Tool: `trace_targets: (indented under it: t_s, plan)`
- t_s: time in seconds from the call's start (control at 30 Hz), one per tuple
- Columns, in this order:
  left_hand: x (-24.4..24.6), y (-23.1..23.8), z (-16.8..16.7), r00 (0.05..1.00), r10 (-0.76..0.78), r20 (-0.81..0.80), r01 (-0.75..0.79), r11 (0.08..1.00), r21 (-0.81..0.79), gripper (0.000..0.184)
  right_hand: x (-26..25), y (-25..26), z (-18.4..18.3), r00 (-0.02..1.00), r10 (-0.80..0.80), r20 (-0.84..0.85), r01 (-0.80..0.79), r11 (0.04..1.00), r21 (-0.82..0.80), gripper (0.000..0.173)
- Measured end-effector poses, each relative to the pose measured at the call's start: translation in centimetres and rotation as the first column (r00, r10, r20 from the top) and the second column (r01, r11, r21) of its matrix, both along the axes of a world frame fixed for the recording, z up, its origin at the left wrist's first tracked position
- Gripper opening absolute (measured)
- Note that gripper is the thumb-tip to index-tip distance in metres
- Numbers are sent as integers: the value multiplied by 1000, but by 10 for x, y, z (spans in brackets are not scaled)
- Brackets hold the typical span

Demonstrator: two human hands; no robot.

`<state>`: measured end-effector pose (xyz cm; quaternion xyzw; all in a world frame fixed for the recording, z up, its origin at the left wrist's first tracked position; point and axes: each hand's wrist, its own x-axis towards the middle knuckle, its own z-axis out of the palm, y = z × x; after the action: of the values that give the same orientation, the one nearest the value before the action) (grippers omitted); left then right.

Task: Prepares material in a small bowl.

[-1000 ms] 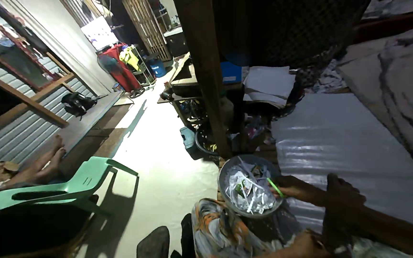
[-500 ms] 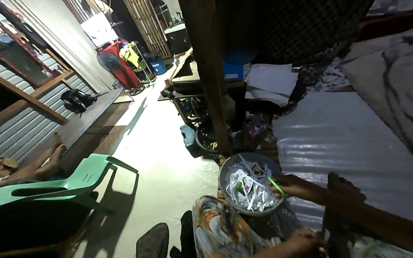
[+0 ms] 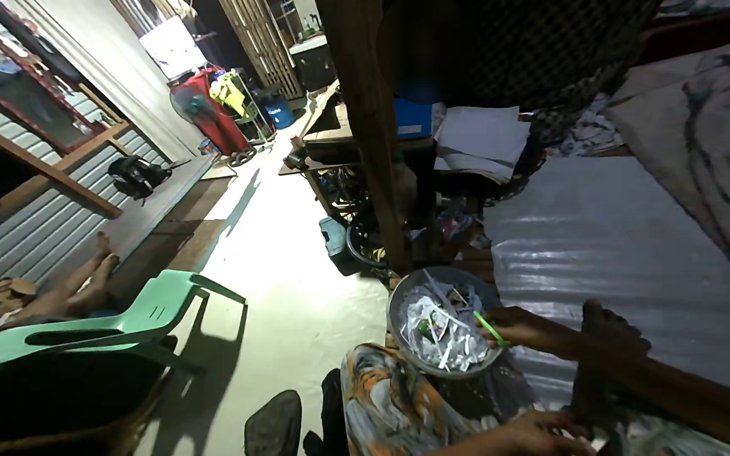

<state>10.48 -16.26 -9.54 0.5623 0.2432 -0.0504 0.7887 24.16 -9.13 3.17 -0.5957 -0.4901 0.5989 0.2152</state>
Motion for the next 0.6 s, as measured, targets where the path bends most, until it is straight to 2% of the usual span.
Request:
trace_targets:
  t_s: [0.1,0.33,0.6]
  plan:
    - [1,-1,1,1000,-10,6,10,1000,-8,35,6,6,-20,1000,27,-13,-27,999,18,28]
    - [9,-3,-2,998,-61,3,61,996,65,34,6,7,-25,999,23,-48,-23,1000,7,27]
    - [31,6,-12,992,-35,-121,45,995,84,38,10,5,-22,999,12,-34,-11,1000,3,29]
